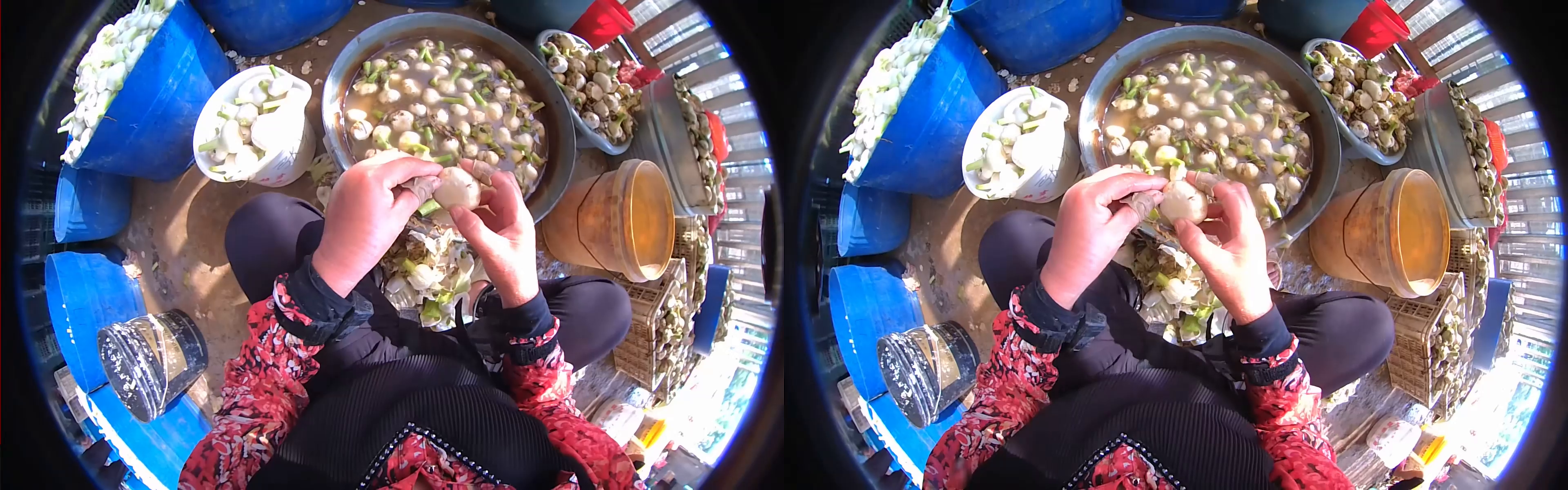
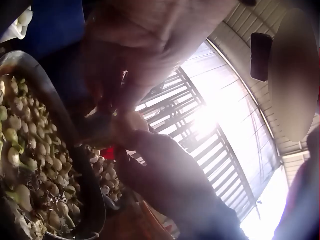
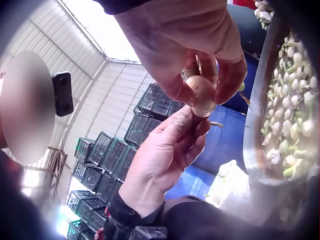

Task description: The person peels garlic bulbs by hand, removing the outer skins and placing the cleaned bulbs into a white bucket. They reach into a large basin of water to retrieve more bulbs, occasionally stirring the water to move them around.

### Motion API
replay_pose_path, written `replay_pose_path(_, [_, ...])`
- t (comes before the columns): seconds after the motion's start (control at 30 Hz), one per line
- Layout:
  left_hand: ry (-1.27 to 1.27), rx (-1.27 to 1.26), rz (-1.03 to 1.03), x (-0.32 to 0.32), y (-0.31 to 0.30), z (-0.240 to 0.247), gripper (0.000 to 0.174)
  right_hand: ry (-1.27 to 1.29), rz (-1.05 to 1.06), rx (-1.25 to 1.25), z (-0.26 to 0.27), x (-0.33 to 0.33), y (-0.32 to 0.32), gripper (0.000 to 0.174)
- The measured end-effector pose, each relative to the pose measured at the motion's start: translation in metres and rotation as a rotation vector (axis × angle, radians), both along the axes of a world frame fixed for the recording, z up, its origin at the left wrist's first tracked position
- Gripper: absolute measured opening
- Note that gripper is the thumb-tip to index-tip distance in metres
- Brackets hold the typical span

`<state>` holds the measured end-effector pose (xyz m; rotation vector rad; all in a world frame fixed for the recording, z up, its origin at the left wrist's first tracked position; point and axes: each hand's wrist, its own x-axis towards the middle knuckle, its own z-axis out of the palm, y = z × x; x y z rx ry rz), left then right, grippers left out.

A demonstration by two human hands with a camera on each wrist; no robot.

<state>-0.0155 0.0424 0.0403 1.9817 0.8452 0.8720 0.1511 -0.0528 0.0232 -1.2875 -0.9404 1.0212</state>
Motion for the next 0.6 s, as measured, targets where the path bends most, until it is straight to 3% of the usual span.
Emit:
replay_pose_path(0.17, [-0.015, -0.080, 0.016, 0.001, -0.006, 0.001, 0.014, -0.082, -0.031, 0.019, 0.003, -0.006, -0.004, 0.053])
replay_pose_path(0.23, [0.133, 0.007, 0.081, 0.002, -0.010, 0.004, 0.011, -0.137, -0.045, 0.023, 0.003, -0.010, -0.006, 0.052])
replay_pose_path(0.37, [0.172, -0.024, 0.104, 0.004, -0.012, -0.001, 0.009, -0.274, -0.047, 0.029, -0.002, -0.009, -0.009, 0.054])
replay_pose_path(0.43, [0.072, -0.192, 0.093, 0.005, -0.012, -0.003, 0.008, -0.282, -0.027, 0.041, -0.010, -0.005, -0.010, 0.057])
replay_pose_path(0.5, [-0.044, -0.327, 0.049, 0.003, -0.007, -0.014, 0.009, 0.150, -0.010, 0.049, -0.013, -0.001, -0.009, 0.063])
replay_pose_path(0.57, [-0.237, -0.646, -0.070, 0.001, -0.004, -0.018, 0.012, 0.216, -0.007, -0.044, 0.002, 0.003, -0.007, 0.063])
replay_pose_path(0.6, [-0.237, -0.648, -0.072, 0.001, -0.006, -0.017, 0.012, 0.290, 0.001, -0.139, 0.011, 0.004, -0.006, 0.064])
